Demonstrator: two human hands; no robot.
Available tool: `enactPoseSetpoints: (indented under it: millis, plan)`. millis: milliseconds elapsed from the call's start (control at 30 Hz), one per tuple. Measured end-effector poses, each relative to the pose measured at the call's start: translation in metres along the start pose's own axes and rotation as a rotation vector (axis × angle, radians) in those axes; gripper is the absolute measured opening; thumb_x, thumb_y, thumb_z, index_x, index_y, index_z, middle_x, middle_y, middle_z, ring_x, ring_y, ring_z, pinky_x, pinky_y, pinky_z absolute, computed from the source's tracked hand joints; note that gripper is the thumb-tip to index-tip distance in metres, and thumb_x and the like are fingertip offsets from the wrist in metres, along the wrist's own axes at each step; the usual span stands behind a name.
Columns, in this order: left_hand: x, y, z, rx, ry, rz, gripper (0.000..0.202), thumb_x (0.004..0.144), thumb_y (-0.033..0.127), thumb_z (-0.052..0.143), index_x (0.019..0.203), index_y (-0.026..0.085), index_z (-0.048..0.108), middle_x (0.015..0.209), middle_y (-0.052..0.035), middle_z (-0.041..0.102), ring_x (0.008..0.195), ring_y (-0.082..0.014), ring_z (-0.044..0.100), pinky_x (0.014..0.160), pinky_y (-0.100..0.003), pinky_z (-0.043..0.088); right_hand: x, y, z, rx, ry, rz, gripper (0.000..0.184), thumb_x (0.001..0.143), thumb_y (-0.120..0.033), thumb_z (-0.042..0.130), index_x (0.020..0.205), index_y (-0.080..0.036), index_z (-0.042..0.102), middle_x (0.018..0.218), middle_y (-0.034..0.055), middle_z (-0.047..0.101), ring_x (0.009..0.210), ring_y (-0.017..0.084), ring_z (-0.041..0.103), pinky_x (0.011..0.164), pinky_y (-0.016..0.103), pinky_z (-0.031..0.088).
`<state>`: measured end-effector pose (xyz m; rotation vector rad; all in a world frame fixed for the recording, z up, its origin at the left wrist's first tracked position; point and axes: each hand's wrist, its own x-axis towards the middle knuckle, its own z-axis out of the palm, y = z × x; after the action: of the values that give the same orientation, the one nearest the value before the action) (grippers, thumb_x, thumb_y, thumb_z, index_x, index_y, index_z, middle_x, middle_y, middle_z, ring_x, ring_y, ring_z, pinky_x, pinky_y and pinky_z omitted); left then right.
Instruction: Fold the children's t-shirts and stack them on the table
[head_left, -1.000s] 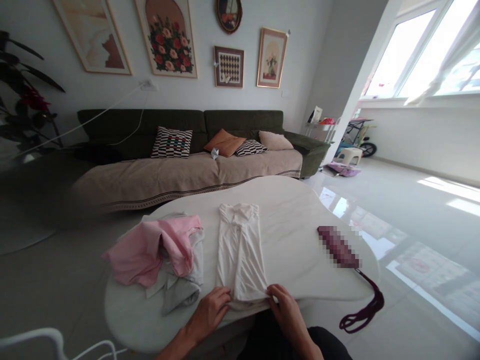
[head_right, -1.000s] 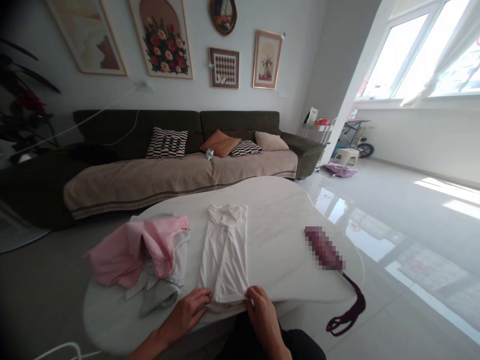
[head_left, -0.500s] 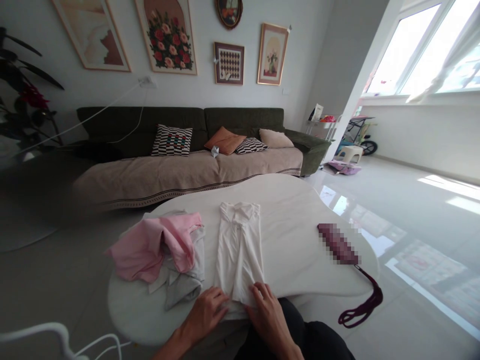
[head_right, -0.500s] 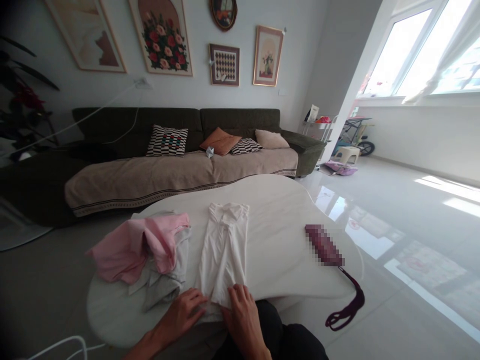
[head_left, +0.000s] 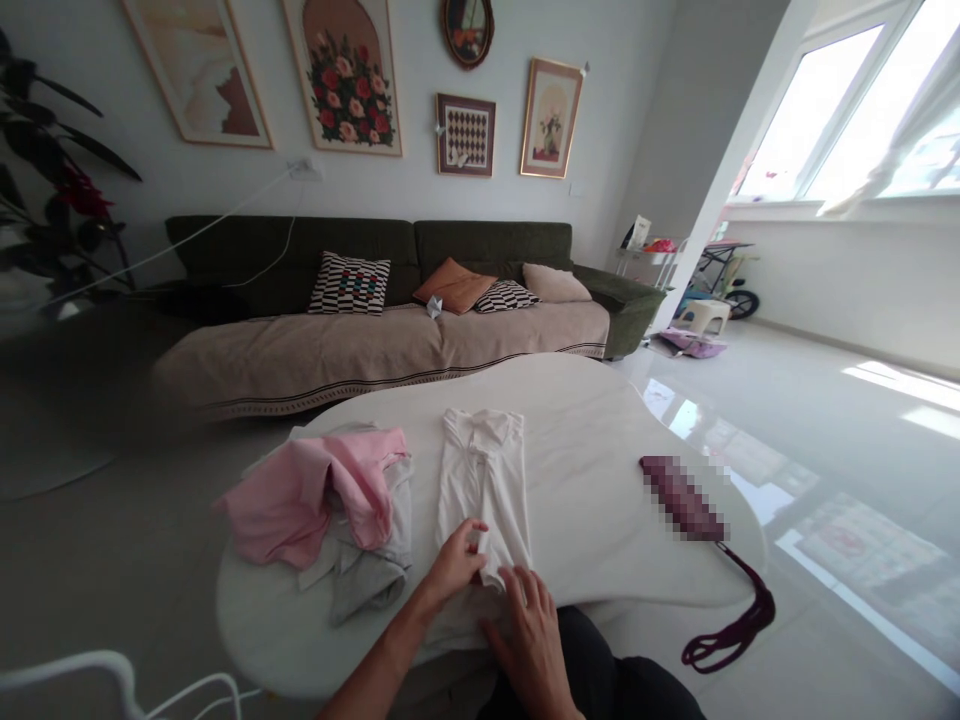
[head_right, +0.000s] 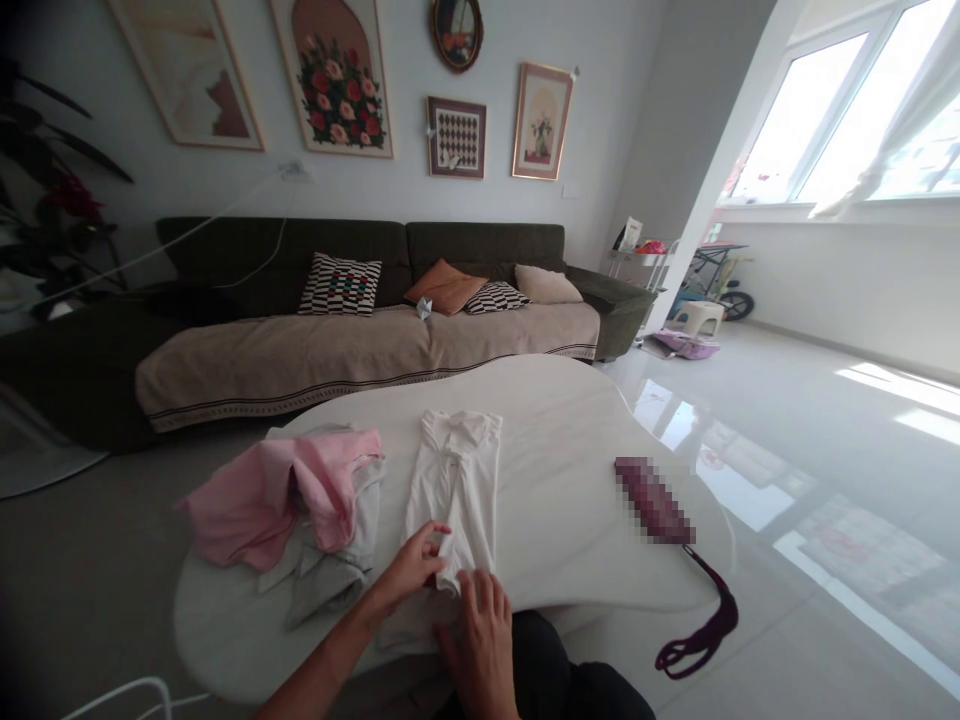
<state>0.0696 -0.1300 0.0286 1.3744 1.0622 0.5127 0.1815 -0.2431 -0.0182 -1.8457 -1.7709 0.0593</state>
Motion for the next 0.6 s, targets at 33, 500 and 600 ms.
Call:
enactPoseSetpoints:
  millis: [33,500,600]
  plan:
    - [-0.003,0.006,0.002,-0.144,-0.046,-0.025,0.039,0.064,0.014,0.051,0.103,0.018,0.049,0.074,0.0028,0.058,0.061,-0.0092,0.054,0.059,-0.021,0.043,0.001,0.000,0.002,-0.016,0.025,0.029,0.052,0.076,-0.028,0.051,0.126,-0.021,0.038,0.125,0.0109,0.046,0.116,0.027,0.041,0.093,0.044,0.037]
    - [0.080,0.017,-0.043,0.360,0.202,0.188,0.026,0.076,0.020,0.049,0.097,0.011,0.062,0.079,-0.0034,0.064,0.072,-0.0129,0.061,0.070,-0.023,0.045,-0.003,0.042,-0.002,-0.058,-0.335,-0.029,0.074,0.061,0.001,0.030,0.129,-0.024,0.043,0.134,-0.0014,0.037,0.125,0.019,0.033,0.099,0.038,0.035]
    - [0.143,0.050,-0.053,0.406,0.324,0.197,0.026,0.079,0.019,0.049,0.100,0.010,0.060,0.098,-0.0075,0.064,0.092,-0.0153,0.059,0.082,-0.023,0.041,-0.004,0.047,0.005,-0.064,-0.326,-0.042,0.073,0.061,0.000,0.032,0.128,-0.026,0.043,0.133,-0.0016,0.038,0.123,0.019,0.037,0.097,0.037,0.038]
